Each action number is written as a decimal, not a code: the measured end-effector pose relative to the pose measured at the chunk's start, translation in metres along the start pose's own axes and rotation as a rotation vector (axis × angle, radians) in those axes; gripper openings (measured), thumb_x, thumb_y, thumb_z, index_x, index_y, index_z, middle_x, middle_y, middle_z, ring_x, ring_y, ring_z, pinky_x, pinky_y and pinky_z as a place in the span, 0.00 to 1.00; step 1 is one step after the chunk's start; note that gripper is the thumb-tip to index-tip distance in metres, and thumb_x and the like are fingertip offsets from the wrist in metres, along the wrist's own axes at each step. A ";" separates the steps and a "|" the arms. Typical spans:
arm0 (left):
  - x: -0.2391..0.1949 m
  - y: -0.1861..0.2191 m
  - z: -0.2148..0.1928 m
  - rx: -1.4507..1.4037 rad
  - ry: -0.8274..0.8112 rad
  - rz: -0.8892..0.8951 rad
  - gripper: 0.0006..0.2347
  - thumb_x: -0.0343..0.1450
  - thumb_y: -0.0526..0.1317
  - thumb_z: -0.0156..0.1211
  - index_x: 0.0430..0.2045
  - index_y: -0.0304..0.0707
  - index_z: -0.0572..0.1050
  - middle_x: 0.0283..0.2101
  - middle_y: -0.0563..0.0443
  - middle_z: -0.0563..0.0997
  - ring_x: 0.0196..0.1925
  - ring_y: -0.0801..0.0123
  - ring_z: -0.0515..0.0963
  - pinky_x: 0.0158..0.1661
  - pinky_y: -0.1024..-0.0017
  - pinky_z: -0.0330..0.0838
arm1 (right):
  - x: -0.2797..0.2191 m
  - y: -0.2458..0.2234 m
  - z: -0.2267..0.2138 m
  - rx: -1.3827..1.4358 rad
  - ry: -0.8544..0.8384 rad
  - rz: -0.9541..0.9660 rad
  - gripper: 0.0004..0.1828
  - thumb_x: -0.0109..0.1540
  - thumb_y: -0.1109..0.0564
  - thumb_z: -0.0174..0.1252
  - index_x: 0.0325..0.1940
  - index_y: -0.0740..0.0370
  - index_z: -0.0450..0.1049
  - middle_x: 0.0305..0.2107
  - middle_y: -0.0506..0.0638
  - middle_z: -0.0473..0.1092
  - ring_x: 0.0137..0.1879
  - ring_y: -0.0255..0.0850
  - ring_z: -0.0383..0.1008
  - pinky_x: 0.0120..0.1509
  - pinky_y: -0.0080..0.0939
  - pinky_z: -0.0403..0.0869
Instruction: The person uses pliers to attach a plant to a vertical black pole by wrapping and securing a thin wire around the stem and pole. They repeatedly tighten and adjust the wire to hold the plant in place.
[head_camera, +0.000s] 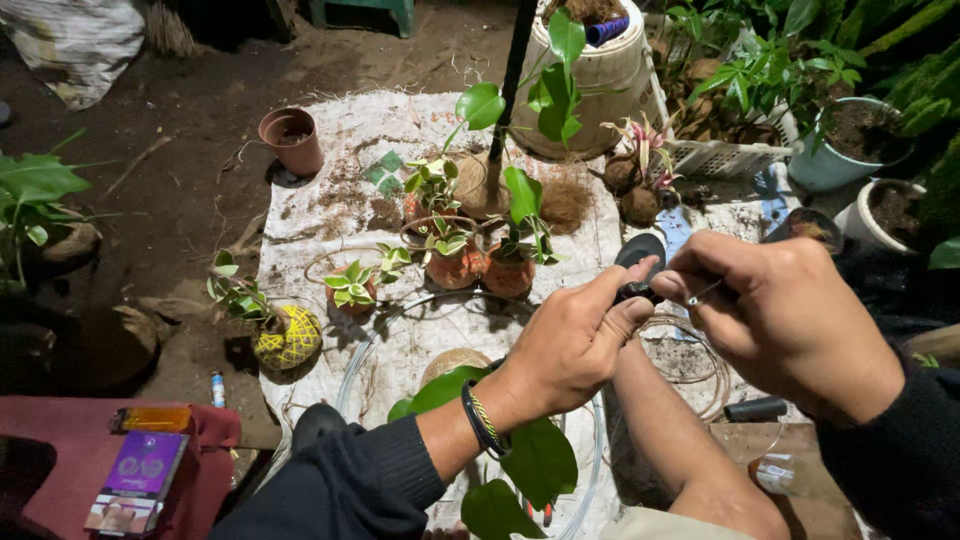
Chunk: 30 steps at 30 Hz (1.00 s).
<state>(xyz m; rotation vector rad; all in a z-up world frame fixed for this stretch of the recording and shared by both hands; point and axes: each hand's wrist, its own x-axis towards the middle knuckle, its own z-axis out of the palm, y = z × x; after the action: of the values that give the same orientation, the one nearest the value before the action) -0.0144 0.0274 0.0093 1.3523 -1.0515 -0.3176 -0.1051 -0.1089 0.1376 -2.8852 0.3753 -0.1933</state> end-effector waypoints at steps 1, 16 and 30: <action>0.001 0.000 0.001 -0.002 0.014 0.018 0.18 0.79 0.44 0.51 0.61 0.34 0.70 0.42 0.33 0.83 0.43 0.46 0.85 0.43 0.61 0.76 | -0.002 -0.001 0.002 -0.035 -0.005 0.057 0.07 0.62 0.56 0.66 0.38 0.61 0.77 0.22 0.58 0.74 0.26 0.52 0.75 0.29 0.46 0.72; 0.002 -0.003 -0.003 -0.045 -0.017 0.007 0.17 0.79 0.43 0.50 0.61 0.33 0.70 0.40 0.34 0.83 0.43 0.47 0.85 0.42 0.62 0.77 | -0.006 -0.007 0.003 -0.020 0.077 -0.081 0.10 0.59 0.56 0.62 0.30 0.63 0.70 0.18 0.59 0.70 0.22 0.55 0.73 0.25 0.50 0.70; 0.000 -0.017 -0.020 -0.132 0.018 0.046 0.10 0.80 0.43 0.47 0.48 0.35 0.70 0.34 0.47 0.83 0.34 0.66 0.85 0.37 0.70 0.78 | -0.003 0.011 0.016 0.248 0.043 -0.224 0.29 0.59 0.62 0.62 0.64 0.62 0.63 0.34 0.52 0.76 0.35 0.41 0.79 0.37 0.39 0.76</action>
<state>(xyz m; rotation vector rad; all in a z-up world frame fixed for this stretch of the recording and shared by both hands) 0.0072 0.0353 -0.0032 1.2085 -1.0279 -0.3345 -0.1078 -0.1149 0.1195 -2.6749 0.0300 -0.3164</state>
